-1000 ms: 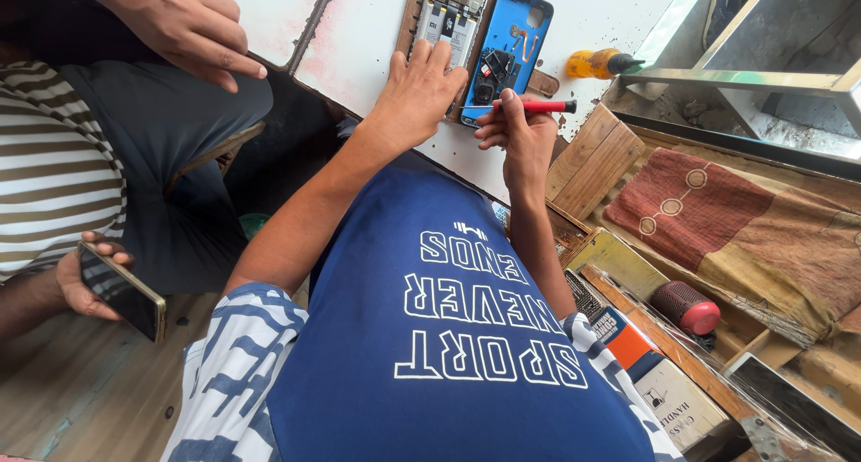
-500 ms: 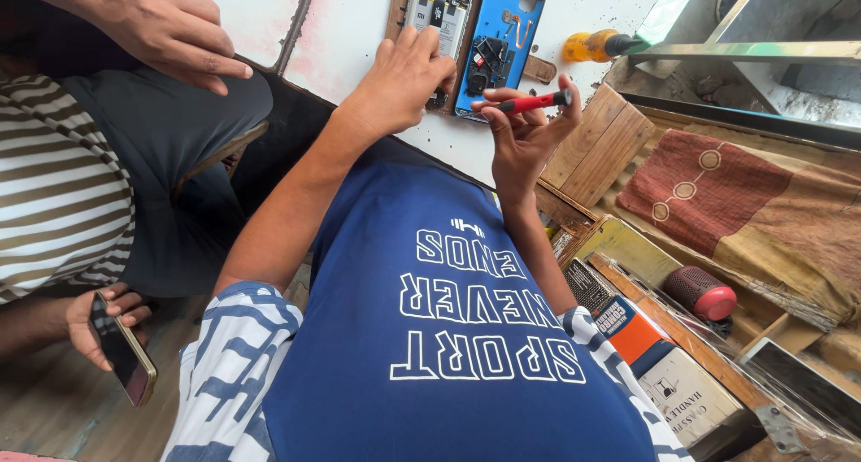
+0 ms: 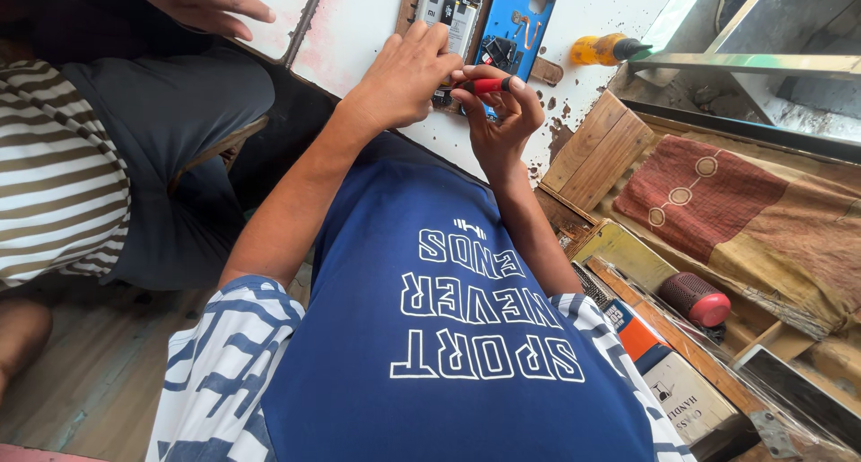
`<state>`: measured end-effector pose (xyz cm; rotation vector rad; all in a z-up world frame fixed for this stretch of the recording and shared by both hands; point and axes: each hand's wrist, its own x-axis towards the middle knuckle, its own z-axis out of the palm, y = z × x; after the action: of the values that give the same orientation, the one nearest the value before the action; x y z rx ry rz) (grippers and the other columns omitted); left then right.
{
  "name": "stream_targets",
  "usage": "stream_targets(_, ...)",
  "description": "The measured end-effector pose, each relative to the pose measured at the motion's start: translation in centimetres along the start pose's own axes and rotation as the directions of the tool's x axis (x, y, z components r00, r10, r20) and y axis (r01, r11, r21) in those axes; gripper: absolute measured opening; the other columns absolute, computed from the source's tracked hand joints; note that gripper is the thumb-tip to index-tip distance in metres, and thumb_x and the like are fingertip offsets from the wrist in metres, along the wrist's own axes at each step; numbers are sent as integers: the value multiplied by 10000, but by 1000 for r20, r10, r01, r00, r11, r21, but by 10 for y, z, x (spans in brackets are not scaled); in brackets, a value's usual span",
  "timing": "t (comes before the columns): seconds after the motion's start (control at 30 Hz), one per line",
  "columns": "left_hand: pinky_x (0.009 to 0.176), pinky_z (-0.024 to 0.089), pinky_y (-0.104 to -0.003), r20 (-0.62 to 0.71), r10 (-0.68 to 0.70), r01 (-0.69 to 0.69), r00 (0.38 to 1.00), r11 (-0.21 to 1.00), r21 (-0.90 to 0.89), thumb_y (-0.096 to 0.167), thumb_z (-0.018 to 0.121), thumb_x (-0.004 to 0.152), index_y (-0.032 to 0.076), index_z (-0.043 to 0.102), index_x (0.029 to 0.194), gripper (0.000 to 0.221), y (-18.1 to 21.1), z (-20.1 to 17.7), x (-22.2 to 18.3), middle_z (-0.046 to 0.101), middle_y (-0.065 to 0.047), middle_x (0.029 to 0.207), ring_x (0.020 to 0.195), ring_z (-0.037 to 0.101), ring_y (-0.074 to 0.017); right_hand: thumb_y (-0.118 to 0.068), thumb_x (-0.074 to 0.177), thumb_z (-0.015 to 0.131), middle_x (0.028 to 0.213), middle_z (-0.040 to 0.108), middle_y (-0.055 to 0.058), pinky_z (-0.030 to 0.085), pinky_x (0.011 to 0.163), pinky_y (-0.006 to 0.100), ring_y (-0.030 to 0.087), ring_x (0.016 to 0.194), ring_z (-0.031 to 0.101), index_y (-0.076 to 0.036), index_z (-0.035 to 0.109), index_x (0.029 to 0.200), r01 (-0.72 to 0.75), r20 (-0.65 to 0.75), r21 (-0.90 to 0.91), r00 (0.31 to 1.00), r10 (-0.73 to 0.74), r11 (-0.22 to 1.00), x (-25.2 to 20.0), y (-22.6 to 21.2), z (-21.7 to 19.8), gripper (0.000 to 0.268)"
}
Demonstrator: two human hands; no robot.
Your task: The person uses a screwdriver to remove screws from a disassembled smartphone, detaches the motherboard, and places it into the phone's back housing. The person then reattaches the motherboard and secures it with screws.
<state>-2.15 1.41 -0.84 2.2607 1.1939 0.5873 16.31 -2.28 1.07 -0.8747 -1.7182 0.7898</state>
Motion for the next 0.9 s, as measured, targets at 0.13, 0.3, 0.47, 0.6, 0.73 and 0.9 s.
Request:
stream_targets(0.13, 793, 388, -416, 0, -10, 10, 1000, 1000, 7, -18, 724, 776, 161, 684, 1040, 321, 1, 0, 0, 505, -60, 1105, 1084, 486, -276, 92, 1027, 674, 1224, 634, 204, 656, 896, 383, 275, 1048, 732, -289, 209, 1464, 14, -3, -9, 1000, -14, 1000, 1, -1, 2, 743)
stream_targets(0.3, 809, 379, -410, 33, -42, 42, 999, 999, 0, -25, 725, 789, 197, 688, 949, 276, 7, -4, 0, 499, -38, 1085, 1092, 479, -261, -19, 1138, 606, 1171, 677, 108, 572, 766, 240, 102, 861, 654, -245, 161, 1586, -278, -168, 235, 932, 321, 931, -1, -15, -15, 670)
stream_targets(0.47, 817, 367, -414, 44, -84, 84, 996, 996, -3, -12, 756, 754, 200, 687, 907, 270, 14, -2, 2, 495, -30, 1078, 1087, 469, -251, -61, 1018, 661, 947, 736, 25, 469, 668, 222, 73, 778, 610, -75, 668, 1226, -701, -74, -229, 704, 706, 675, 2, -26, -21, 209)
stream_targets(0.6, 825, 361, -415, 58, -91, 92, 994, 996, -8, 6, 778, 753, 188, 683, 917, 262, 14, -3, 0, 496, -28, 1092, 1100, 463, -254, -82, 948, 754, 902, 627, 49, 489, 704, 284, 120, 751, 568, -56, 730, 1123, -549, -18, -384, 808, 589, 742, 3, -36, -7, 179)
stream_targets(0.73, 823, 363, -419, 33, -93, 93, 995, 996, 5, 26, 794, 730, 190, 683, 912, 269, 15, -1, 0, 498, -34, 1099, 1105, 460, -253, -112, 912, 794, 886, 585, 68, 478, 667, 325, 161, 733, 559, -59, 723, 1088, -564, -27, -422, 790, 612, 710, 6, -39, -1, 197)
stream_targets(0.9, 805, 367, -444, -8, -68, 68, 998, 998, -5, 85, 817, 722, 141, 678, 949, 272, 15, -1, 0, 500, -67, 1096, 1103, 461, -281, -148, 885, 828, 877, 584, 61, 487, 667, 331, 154, 743, 587, -39, 689, 1001, -557, -16, -446, 788, 616, 701, 6, -37, 3, 211)
